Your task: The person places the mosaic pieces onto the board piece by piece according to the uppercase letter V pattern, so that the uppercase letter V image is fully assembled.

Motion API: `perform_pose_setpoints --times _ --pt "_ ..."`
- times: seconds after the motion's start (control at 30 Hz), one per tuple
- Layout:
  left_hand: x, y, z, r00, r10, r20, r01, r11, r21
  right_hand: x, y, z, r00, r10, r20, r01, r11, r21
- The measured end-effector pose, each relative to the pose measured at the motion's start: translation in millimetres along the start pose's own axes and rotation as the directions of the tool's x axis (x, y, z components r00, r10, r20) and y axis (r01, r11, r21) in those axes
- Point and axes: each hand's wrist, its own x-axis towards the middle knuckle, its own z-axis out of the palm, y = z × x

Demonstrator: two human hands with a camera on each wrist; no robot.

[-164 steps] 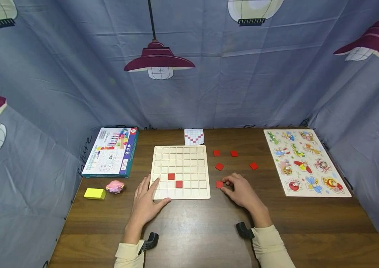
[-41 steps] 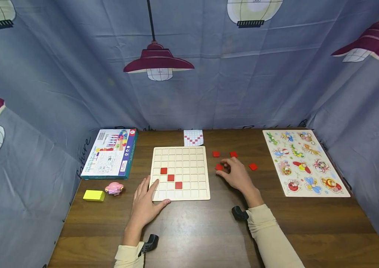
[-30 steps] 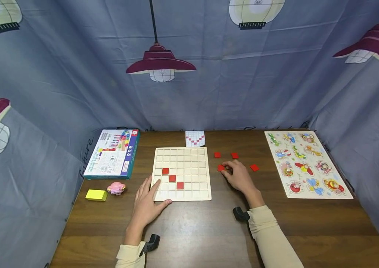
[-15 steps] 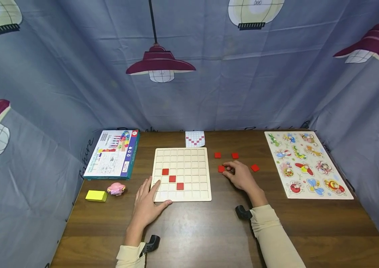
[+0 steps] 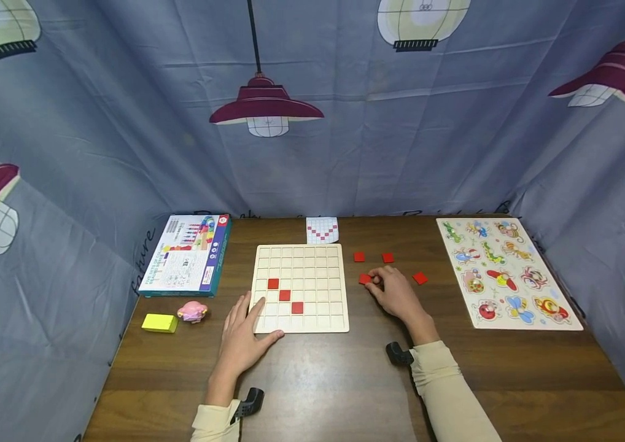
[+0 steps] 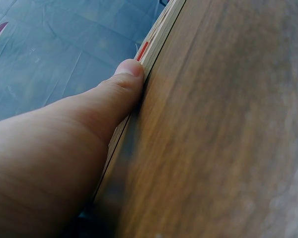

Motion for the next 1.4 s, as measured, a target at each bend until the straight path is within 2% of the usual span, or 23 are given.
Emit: perform_pose_setpoints --times 0.2,0.57,0.7,1.0,1.23,1.4 --pt "0.8 0.0 -0.5 1.0 -0.003 0.001 0.003 1.0 -0.003 3.4 -5.8 1.3 1.0 -0.009 -0.022 0.009 1.0 -0.003" --pt "1.9 0.9 -0.8 1.0 -0.01 0.005 0.01 1.0 -0.006 16.0 -33.6 0.5 1.0 -0.003 0.03 0.002 0.999 0.054" --pt "2.6 0.4 -1.2 1.0 -0.013 0.004 0.013 1.0 -0.009 26.7 -46.6 6.0 0.998 -0.041 0.039 0.039 0.998 0.059" --pt "2.6 -0.9 -1.7 1.0 -0.018 0.006 0.018 1.0 -0.005 50.8 -89.3 25.1 0.987 -0.15 0.056 0.146 0.987 0.067" --pt "0.7 0.3 -1.3 1.0 -0.013 0.003 0.013 1.0 0.005 60.1 -123.2 53.0 0.97 -0.238 0.053 0.235 0.971 0.046" --pt "0.6 0.1 -1.6 1.0 -0.004 0.005 0.004 1.0 0.002 67.2 -143.4 67.9 0.96 -0.272 0.064 0.271 0.962 0.022"
